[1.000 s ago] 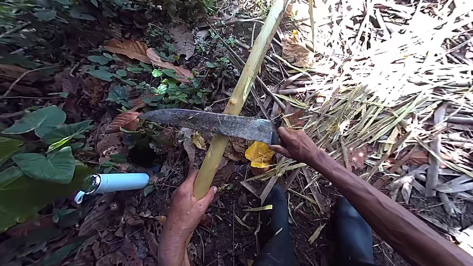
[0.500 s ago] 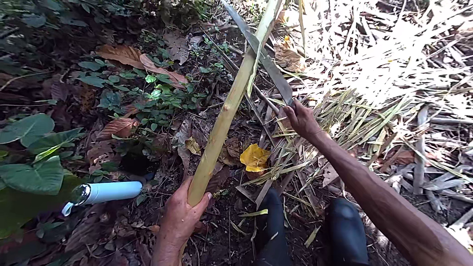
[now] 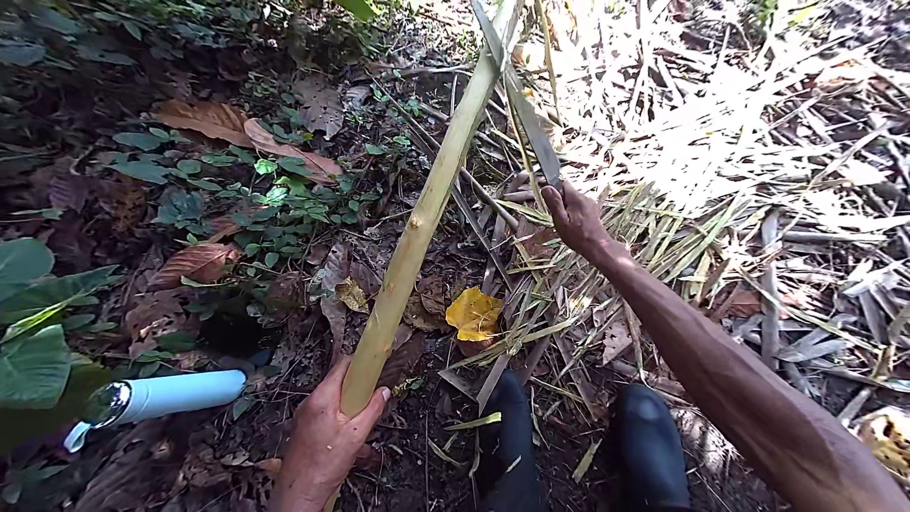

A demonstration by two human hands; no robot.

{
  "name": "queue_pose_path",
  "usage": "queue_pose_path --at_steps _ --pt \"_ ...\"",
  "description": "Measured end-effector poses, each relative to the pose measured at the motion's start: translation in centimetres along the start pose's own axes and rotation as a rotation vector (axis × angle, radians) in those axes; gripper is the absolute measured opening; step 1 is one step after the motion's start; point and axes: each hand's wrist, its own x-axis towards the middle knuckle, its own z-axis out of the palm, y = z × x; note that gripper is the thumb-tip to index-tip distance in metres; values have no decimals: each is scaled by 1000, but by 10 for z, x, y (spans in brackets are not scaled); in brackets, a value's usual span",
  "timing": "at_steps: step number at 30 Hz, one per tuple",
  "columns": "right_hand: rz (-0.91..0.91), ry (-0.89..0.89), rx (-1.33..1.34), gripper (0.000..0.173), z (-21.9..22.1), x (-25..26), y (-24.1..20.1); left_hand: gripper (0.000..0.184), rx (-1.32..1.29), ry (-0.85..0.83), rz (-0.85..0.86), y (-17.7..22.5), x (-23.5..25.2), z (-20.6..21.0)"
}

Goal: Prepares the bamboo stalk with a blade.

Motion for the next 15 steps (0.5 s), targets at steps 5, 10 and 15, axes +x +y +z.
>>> queue_pose_path --at_steps 5,10,15 --pt "-23 -33 -42 56 10 -7 -3 54 2 2 -6 -1 -2 -2" --pt "460 151 100 69 -16 -6 5 54 7 9 16 -1 -3 -1" --pt "-72 87 34 52 -7 -85 -3 54 16 20 20 1 -7 2"
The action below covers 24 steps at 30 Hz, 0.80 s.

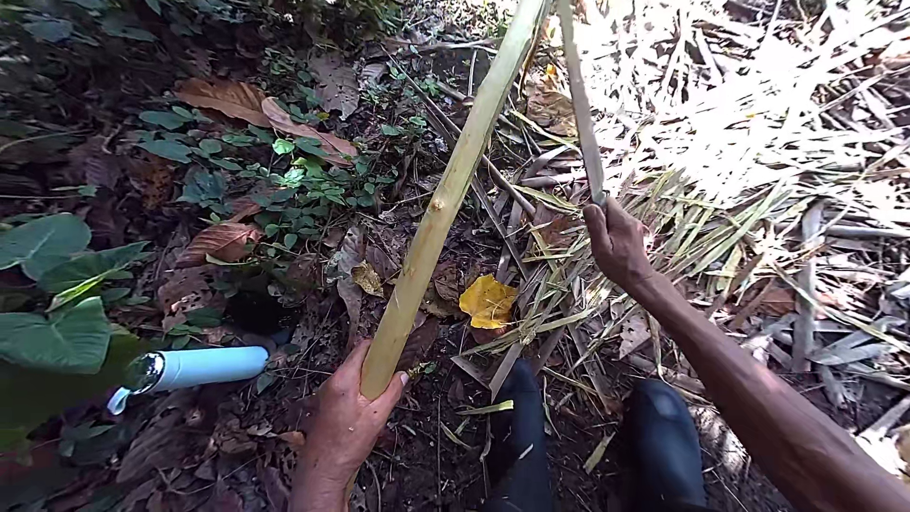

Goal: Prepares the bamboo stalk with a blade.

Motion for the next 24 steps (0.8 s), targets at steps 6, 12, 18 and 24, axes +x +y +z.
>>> queue_pose_path --at_steps 6,12,18,24 --pt "-309 -329 -296 56 -7 -9 -59 53 9 6 -6 0 3 0" --pt "-223 -312 -313 58 -11 -3 -71 54 -7 3 -18 -1 7 -4" --pt "-338 -342 -393 57 -7 -9 -69 54 4 -3 -4 3 8 -2" --pt "-184 -231 -287 56 -13 9 -57 54 4 6 4 5 6 -1"
